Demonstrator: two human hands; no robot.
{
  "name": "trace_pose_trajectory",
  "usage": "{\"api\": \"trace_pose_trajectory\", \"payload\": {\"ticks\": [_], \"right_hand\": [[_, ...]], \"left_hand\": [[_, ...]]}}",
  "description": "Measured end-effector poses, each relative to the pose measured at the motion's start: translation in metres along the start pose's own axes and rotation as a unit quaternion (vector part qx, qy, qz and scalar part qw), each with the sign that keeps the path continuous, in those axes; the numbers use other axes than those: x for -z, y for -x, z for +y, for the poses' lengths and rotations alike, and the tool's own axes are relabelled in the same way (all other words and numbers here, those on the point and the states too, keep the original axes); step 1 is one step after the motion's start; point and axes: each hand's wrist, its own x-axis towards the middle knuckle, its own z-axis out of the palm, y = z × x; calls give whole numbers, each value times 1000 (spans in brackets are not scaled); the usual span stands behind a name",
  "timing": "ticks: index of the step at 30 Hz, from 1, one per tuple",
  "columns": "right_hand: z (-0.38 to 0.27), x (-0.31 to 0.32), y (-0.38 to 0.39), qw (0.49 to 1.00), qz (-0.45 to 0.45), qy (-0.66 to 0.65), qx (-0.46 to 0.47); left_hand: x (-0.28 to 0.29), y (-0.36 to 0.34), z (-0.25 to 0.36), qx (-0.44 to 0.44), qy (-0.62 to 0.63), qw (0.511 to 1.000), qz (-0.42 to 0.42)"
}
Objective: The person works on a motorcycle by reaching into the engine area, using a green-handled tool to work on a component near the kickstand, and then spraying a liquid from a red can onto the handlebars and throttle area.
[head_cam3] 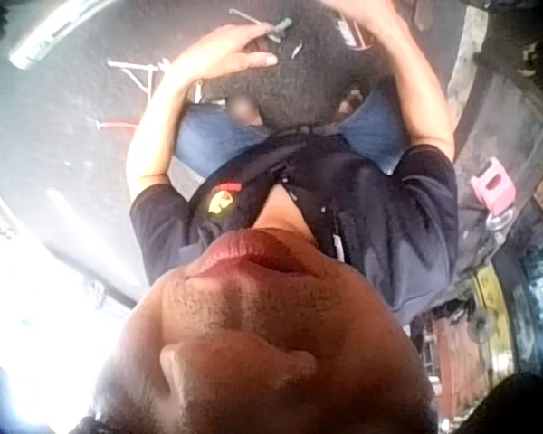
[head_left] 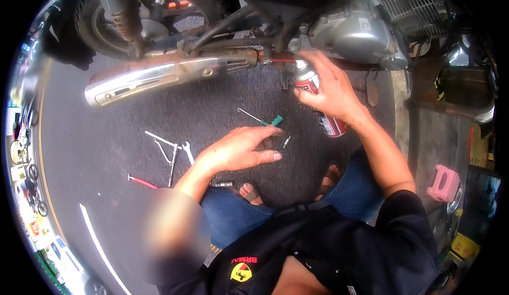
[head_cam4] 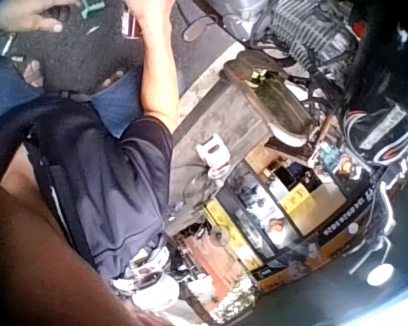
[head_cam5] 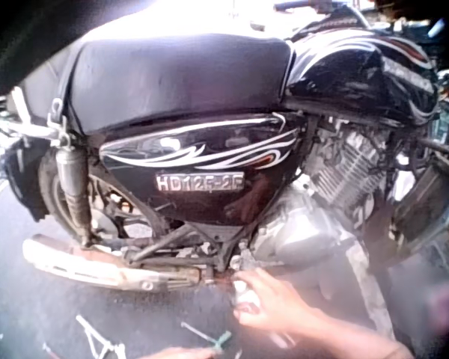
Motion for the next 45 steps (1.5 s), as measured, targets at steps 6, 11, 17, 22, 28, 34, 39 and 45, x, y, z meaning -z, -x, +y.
{"api": "trace_pose_trajectory", "payload": {"ticks": [6,11,17,22,28,34,39,45], "right_hand": [[-1,12,-21,998,42,40,9],[-15,-2,-22,996,19,87,26],[-27,-25,-11,990,2,136,48],[-40,-26,-3,980,31,185,69],[-30,-56,-3,970,25,231,72],[-28,-75,-7,963,25,258,77],[-31,-84,-10,960,55,271,37],[-21,-87,-8,964,69,251,47]], "left_hand": [[7,-2,1,33,22,999,-24],[4,-2,-10,11,8,1000,9],[3,20,-2,-30,-1,999,34],[-5,34,15,-92,4,995,23],[-19,52,23,-131,-26,991,7],[-15,63,25,-137,-40,990,11],[-17,70,23,-149,-33,988,12],[-19,67,23,-153,-30,987,25]]}}
